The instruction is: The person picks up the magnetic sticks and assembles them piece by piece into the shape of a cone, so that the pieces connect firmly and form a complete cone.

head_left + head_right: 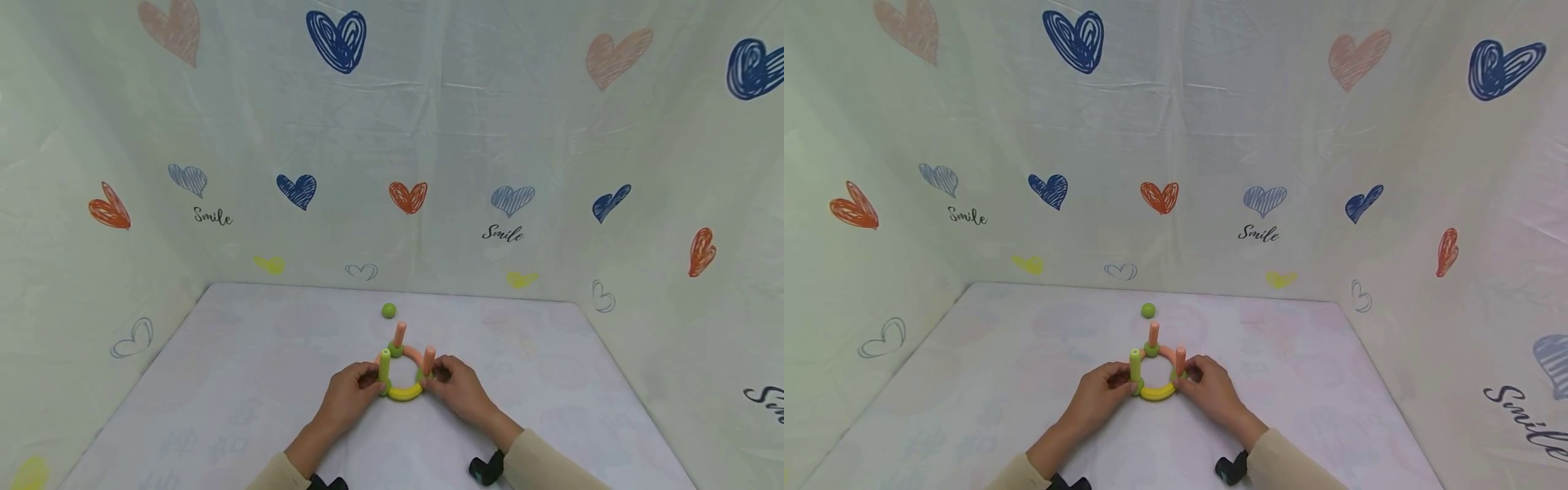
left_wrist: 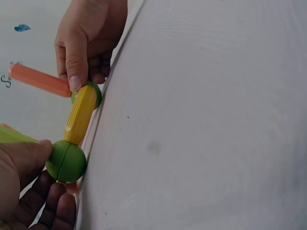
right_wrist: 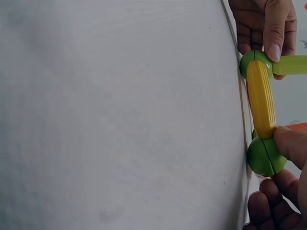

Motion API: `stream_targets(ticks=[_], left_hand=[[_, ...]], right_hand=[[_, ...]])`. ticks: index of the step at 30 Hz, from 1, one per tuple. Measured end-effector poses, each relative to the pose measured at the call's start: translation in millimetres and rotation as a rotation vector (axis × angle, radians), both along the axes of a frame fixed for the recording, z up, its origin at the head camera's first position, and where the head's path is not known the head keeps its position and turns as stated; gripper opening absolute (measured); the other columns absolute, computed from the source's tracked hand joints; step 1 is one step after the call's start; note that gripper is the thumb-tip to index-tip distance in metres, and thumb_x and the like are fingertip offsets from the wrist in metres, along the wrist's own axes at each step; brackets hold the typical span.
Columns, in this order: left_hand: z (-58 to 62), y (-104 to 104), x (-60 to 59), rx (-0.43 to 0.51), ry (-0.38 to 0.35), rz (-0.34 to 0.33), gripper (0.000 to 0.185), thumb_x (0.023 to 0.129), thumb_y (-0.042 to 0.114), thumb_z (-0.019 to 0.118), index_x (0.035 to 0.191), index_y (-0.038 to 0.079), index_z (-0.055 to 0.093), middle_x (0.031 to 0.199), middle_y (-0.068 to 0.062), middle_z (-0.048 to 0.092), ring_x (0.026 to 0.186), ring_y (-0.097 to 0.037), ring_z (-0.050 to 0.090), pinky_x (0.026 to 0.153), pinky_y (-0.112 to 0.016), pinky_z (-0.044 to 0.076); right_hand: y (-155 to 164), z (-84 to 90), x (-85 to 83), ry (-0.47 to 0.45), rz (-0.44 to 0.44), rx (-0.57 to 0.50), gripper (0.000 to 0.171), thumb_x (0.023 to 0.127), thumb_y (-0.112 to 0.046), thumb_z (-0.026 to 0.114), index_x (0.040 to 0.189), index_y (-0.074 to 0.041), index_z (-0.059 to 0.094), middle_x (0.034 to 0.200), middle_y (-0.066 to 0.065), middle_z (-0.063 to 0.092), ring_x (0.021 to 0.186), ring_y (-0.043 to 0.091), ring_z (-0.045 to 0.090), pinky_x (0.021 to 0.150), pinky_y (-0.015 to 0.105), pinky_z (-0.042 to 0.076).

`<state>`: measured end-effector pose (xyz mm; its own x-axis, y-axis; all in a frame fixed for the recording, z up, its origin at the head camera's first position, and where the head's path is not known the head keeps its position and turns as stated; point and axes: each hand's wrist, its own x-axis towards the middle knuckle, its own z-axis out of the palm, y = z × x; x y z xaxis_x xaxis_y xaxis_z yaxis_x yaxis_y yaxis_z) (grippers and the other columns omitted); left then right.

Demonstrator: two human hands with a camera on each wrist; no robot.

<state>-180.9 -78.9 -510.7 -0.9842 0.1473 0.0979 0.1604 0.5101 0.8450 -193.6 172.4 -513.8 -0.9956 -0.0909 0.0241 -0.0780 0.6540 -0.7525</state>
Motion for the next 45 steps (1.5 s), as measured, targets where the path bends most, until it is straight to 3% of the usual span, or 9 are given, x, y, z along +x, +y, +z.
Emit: stream_targets(ticks=[13,34,38,45], left_hand=[[-2.3,-9.1,1.7,0.004,0.007,-0.034,0.037,0.090,0.017,0.085,0.121,0.002,0.074,0.108,-0.004,0.072,0.097,-0.015,0.067,0.079,-0.023,0.057],[-3.0,-14.7,2.5,-0.002,-0.008,-0.003,0.034,0.089,0.016,0.086,0.118,0.004,0.075,0.105,-0.001,0.070,0.094,-0.013,0.064,0.078,-0.023,0.056],[-3.0,-15.2,2.9,0.014,-0.017,-0.003,0.033,0.089,0.017,0.085,0.118,0.004,0.075,0.104,-0.001,0.069,0.095,-0.013,0.064,0.079,-0.023,0.056],[-4.0,-14.1,4.3,0.040,-0.022,-0.017,0.032,0.089,0.018,0.086,0.115,0.005,0.074,0.104,0.000,0.068,0.094,-0.013,0.062,0.078,-0.022,0.055]], right_hand=[[0.0,-1.6,7.3,0.034,0.054,-0.001,0.028,0.087,-0.033,0.087,0.101,-0.017,0.068,0.096,-0.006,0.064,0.089,0.011,0.058,0.078,0.026,0.050],[-4.9,-1.3,5.6,0.029,0.084,-0.019,0.030,0.087,-0.035,0.087,0.104,-0.018,0.069,0.098,-0.006,0.066,0.089,0.009,0.059,0.077,0.025,0.050],[1.6,3.6,1.4,-0.042,0.152,-0.013,0.029,0.090,-0.035,0.084,0.110,-0.019,0.071,0.103,-0.007,0.068,0.093,0.010,0.060,0.079,0.026,0.051],[27.1,20.0,-17.7,-0.156,0.338,-0.059,0.021,0.096,-0.017,0.074,0.116,-0.013,0.075,0.107,-0.002,0.073,0.096,0.016,0.062,0.080,0.025,0.052]])
